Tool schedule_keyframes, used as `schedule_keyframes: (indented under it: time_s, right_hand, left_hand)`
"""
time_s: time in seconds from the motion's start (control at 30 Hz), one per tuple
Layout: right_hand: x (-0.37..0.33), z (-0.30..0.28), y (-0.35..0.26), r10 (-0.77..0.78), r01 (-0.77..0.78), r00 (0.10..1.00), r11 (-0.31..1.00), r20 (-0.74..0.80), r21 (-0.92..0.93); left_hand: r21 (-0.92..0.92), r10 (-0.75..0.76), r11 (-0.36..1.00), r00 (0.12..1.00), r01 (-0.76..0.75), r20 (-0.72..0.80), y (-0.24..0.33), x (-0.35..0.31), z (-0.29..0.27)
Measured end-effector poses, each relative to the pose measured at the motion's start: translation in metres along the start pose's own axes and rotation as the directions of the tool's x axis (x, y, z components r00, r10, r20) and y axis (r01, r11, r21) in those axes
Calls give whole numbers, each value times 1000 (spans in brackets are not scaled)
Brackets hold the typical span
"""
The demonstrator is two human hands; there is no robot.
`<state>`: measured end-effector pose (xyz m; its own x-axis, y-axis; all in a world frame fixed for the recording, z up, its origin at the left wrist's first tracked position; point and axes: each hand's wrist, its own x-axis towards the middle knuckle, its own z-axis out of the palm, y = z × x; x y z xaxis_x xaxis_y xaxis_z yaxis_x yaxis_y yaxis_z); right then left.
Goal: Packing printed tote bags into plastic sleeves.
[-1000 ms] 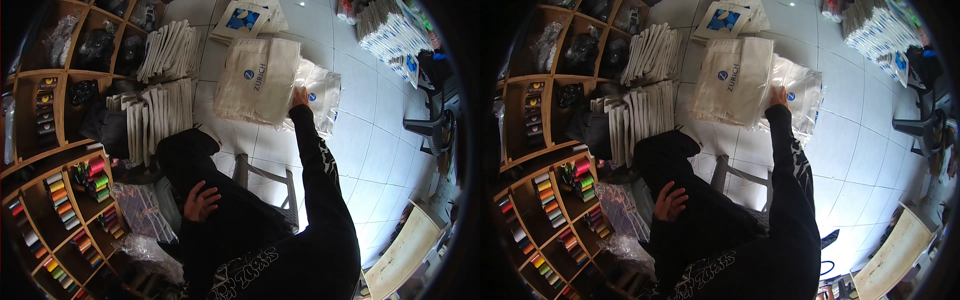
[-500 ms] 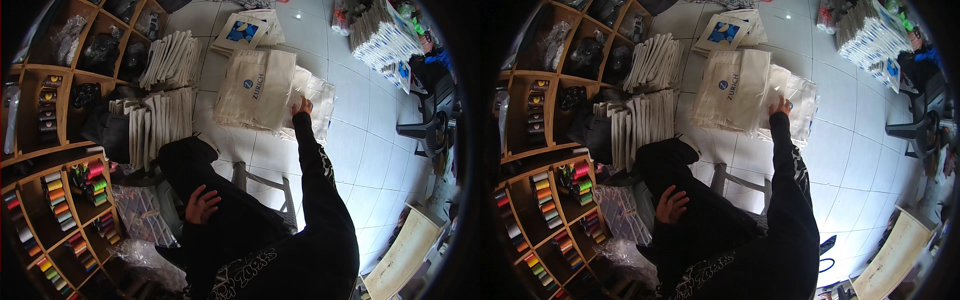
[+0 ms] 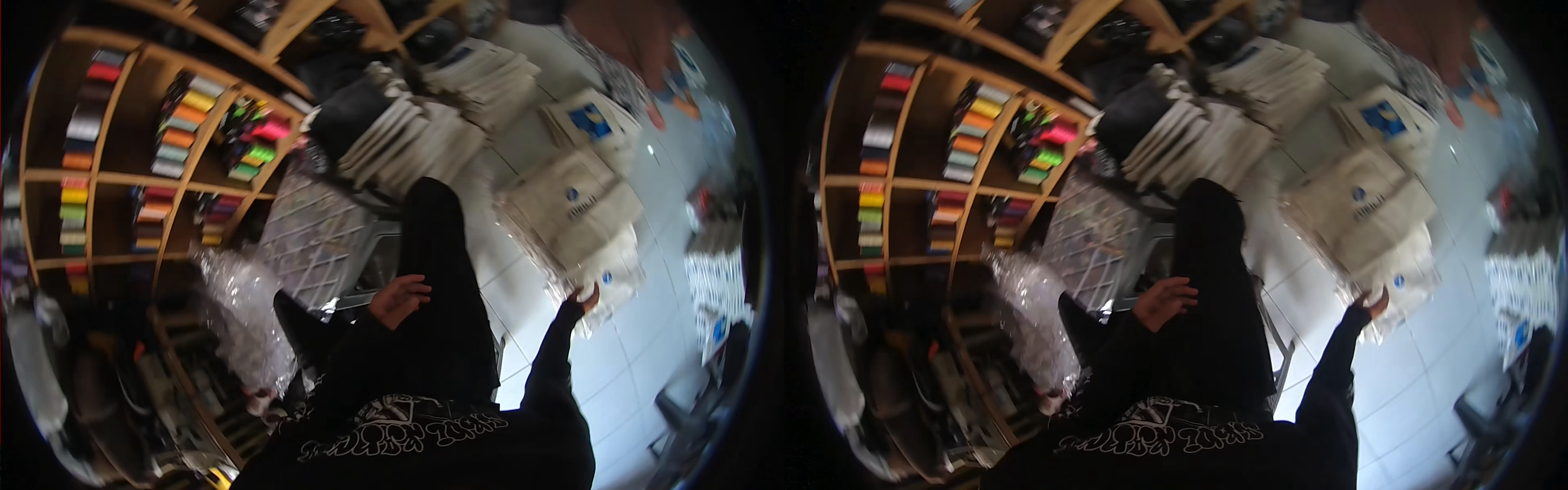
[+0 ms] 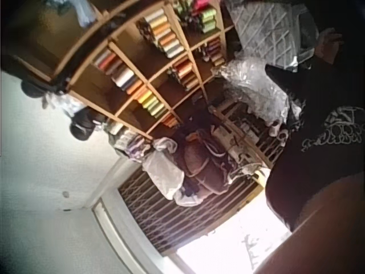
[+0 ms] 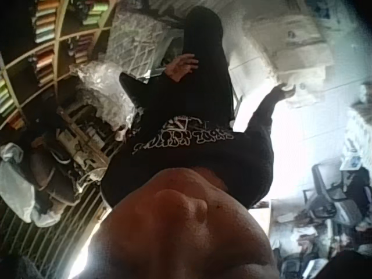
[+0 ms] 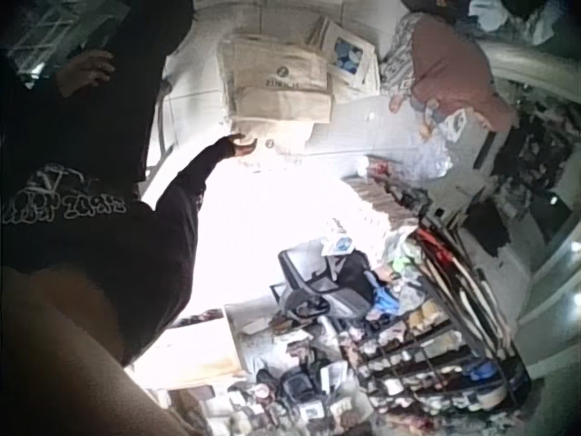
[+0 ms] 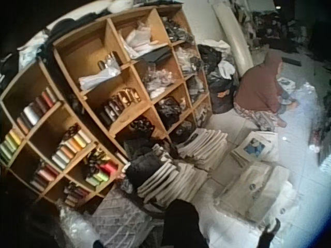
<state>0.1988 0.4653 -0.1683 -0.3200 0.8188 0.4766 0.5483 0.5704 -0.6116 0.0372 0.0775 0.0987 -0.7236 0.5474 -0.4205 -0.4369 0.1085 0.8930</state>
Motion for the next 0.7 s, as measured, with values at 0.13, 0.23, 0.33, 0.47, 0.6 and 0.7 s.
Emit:
schedule_keyframes:
  time_s: [0.13,0.23,0.33,0.47,0.6,0.7]
  right_hand:
    - [-23,-26,-83,-85,79,992,995,89,64]
    - [-35,-26,-163,-46,-61,950,942,308,330]
    - [-23,-27,-267,-257,29,900,841,352,540]
    - [-10,-29,-391,-582,139,749,606,317,784]
    - [-23,5,-439,-877,185,325,426,354,885]
    - [-58,22,-449,-864,145,234,485,446,862]
  left_hand:
    - [69,185,982,963,-174,-198,-1,-22,-37]
    - [313,383,911,830,-268,-406,9,-32,-77]
    - [881,671,474,645,7,-366,8,-34,-124]
    - [772,360,301,683,560,-635,-15,-17,-151]
    - [759,415,324,636,565,-651,-35,-5,-153]
    - [765,451,341,618,547,-643,-41,-5,-152]
